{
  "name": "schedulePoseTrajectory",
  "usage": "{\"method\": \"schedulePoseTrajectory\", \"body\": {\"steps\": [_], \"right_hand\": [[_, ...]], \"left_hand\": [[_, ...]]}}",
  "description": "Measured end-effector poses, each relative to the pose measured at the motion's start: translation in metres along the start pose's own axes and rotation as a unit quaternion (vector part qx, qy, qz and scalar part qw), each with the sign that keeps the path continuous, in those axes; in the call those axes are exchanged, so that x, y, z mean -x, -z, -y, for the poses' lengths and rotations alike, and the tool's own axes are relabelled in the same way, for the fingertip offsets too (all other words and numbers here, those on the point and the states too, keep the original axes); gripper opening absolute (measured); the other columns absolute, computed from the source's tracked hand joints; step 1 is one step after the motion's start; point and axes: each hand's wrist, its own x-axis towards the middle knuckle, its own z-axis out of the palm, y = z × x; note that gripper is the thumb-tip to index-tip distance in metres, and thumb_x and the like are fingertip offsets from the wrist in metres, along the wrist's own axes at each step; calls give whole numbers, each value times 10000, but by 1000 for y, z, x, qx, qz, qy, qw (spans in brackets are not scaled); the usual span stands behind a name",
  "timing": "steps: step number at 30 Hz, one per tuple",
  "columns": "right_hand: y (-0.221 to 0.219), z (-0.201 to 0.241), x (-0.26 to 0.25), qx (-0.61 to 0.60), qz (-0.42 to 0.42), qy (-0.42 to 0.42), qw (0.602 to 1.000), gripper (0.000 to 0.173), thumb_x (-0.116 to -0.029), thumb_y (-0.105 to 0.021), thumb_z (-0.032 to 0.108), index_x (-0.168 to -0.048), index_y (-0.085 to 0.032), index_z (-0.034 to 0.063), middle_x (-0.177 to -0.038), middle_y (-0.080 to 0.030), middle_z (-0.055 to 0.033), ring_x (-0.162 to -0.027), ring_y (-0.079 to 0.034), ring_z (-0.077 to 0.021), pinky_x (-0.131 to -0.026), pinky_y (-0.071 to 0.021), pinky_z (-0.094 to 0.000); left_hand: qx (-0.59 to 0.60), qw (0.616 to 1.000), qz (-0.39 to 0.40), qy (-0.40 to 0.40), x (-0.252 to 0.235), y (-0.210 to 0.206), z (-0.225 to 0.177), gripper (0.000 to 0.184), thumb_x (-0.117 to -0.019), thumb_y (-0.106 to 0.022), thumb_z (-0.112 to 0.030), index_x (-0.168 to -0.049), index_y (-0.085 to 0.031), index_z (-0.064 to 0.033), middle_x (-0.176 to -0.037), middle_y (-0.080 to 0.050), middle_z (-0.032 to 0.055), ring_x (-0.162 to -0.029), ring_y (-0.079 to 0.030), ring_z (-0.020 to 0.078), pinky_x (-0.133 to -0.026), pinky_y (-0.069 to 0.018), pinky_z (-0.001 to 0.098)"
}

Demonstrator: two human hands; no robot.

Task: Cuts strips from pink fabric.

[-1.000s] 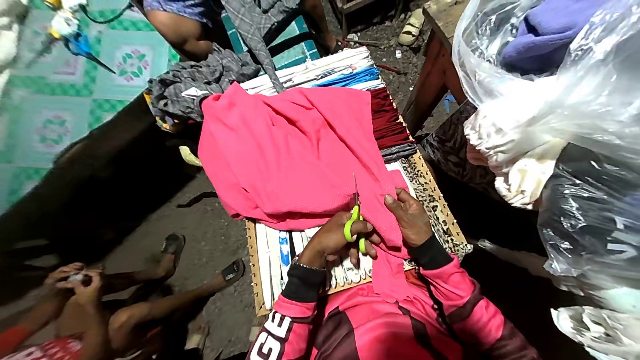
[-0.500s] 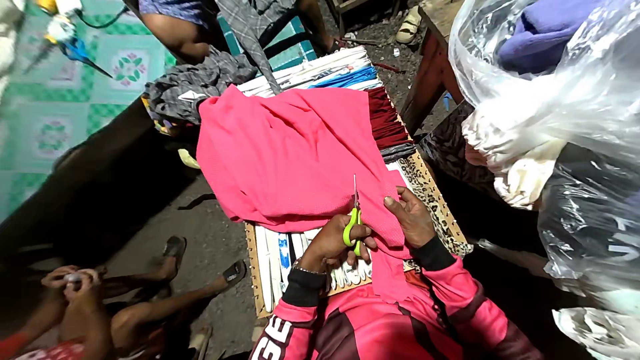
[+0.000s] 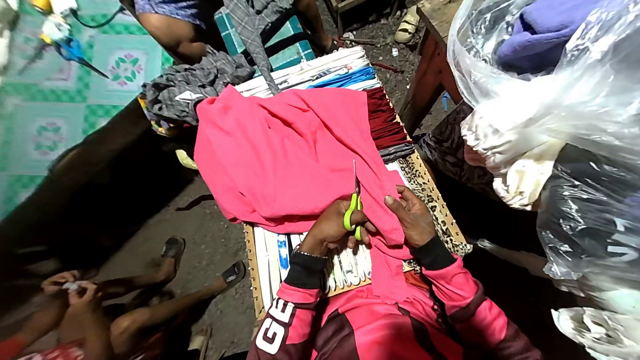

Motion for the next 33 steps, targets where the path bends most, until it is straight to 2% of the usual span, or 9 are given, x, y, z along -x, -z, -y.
{"method": "schedulePoseTrajectory", "body": {"steps": [4,7,10,15,21,24,26,28,33], "right_hand": [[1,-1,-1,-2,2,1,1000,296,-975,-690,146,-1254,-619,76,-875,-745,-106,-792,-727,-179,-755,-618,-363],[1,0,0,-2,5,0,1000,300,-969,-699,138,-1253,-624,72,-872,-745,-115,-788,-729,-186,-757,-620,-366],[1,0,0,-4,7,0,1000,305,-972,-697,142,-1260,-624,71,-870,-747,-115,-783,-730,-185,-751,-621,-358],[2,2,1,-13,11,7,1000,302,-972,-687,133,-1260,-620,69,-873,-741,-111,-788,-726,-179,-759,-620,-364],[2,3,0,-9,10,9,1000,288,-978,-682,137,-1254,-624,80,-858,-744,-90,-767,-723,-156,-740,-617,-335],[3,3,-1,-12,8,13,1000,283,-973,-685,135,-1244,-626,79,-858,-741,-85,-763,-718,-145,-733,-612,-323],[4,4,-1,-12,7,13,1000,285,-972,-688,134,-1245,-624,79,-864,-745,-83,-771,-720,-143,-740,-612,-316],[4,5,-2,-16,7,13,1000,287,-974,-685,132,-1247,-621,75,-861,-744,-89,-769,-723,-148,-737,-614,-318],[6,6,-2,-20,13,11,1000,300,-970,-690,132,-1255,-618,73,-866,-746,-101,-771,-726,-158,-744,-618,-329]], "left_hand": [[19,999,-35,4,3,-4,6,130,-1016,-566,-105,-981,-615,10,-757,-742,148,-491,-669,142,-389,-495,221],[20,999,-31,5,0,-3,6,175,-1028,-547,-134,-997,-623,21,-788,-748,162,-513,-682,154,-405,-511,231],[9,1000,-21,10,-5,1,1,214,-1039,-494,-183,-964,-596,-10,-728,-732,149,-516,-684,161,-414,-510,236],[-14,999,-31,12,-16,9,-12,233,-1031,-473,-219,-932,-588,-42,-743,-724,128,-569,-709,178,-436,-536,255],[-7,1000,-14,-7,-15,12,-13,187,-997,-544,-181,-879,-593,-45,-677,-716,119,-500,-670,147,-424,-511,232],[1,999,-37,1,-12,9,-10,142,-1014,-539,-125,-929,-595,-26,-618,-683,99,-447,-631,119,-386,-476,209],[12,999,-38,3,-12,9,-8,124,-1015,-550,-123,-981,-598,-14,-600,-665,92,-442,-626,116,-390,-488,212],[21,999,-33,0,-12,9,-8,130,-1006,-568,-128,-976,-612,-9,-590,-657,89,-442,-626,119,-395,-496,217],[5,1000,-26,7,-18,10,-17,230,-1055,-534,-222,-979,-629,-27,-676,-709,111,-496,-660,131,-418,-501,222]]}}
